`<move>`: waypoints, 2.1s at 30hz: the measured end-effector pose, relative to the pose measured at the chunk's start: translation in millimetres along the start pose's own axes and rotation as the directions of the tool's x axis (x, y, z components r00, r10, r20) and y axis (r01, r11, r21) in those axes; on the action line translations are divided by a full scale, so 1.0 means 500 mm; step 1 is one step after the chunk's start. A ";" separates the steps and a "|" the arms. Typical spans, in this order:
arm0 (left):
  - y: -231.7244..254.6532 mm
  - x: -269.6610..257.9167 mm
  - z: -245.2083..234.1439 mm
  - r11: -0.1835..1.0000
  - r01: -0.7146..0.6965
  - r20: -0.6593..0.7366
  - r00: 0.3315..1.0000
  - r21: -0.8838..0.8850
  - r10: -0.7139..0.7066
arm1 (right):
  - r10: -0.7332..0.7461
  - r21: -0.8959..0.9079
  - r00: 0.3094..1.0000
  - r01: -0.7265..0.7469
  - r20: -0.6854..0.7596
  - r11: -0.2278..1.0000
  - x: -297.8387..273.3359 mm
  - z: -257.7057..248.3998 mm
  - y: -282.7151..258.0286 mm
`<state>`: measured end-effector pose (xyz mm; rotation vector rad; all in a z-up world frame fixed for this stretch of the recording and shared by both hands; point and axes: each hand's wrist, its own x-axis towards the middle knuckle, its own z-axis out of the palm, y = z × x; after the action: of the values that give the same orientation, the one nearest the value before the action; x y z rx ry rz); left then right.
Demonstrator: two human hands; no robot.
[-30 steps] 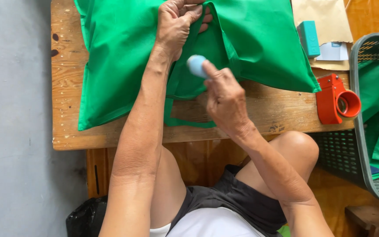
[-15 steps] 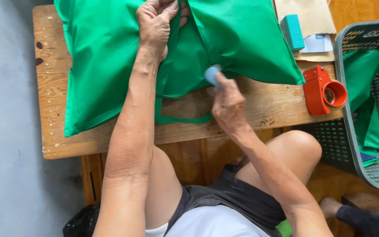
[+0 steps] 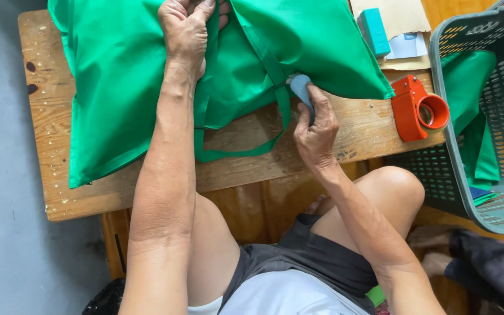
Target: The person uses a small blue brush to clean the seams, handles, and edges of a green tote bag placed on a wooden table. The person systematically scrubs the exterior and interior edges, then flips the bag to reveal a white pillow inside before continuing to clean the seams.
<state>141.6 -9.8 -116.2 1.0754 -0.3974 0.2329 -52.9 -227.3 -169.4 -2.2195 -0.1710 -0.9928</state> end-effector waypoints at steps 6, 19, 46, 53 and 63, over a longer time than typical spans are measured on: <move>0.000 0.001 0.012 0.997 0.065 -0.084 0.995 0.037 -0.061 | -0.197 0.054 0.955 0.190 0.220 0.980 -0.045 0.060 -0.036; 0.080 -0.020 0.043 0.935 0.154 -0.056 0.988 0.320 -0.144 | 0.329 0.074 0.877 -0.324 -0.351 0.943 0.082 -0.171 0.111; 0.225 -0.137 -0.138 0.276 0.679 -0.492 0.702 0.680 -0.515 | 0.138 -0.072 0.120 -0.440 0.983 0.895 0.027 -0.118 -0.090; 0.072 -0.075 -0.253 0.522 0.323 -0.276 0.946 0.790 -0.167 | 0.144 0.124 0.501 -0.463 0.853 0.878 -0.033 0.076 -0.117; 0.259 -0.215 -0.089 0.320 0.147 -0.142 0.989 0.936 -0.040 | 0.163 0.176 0.426 -0.650 0.890 0.739 0.006 0.009 -0.168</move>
<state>4.7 90.1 -76.2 2.2834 -0.0516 0.4393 -79.8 -161.7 -123.9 -1.8725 -0.2311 0.4721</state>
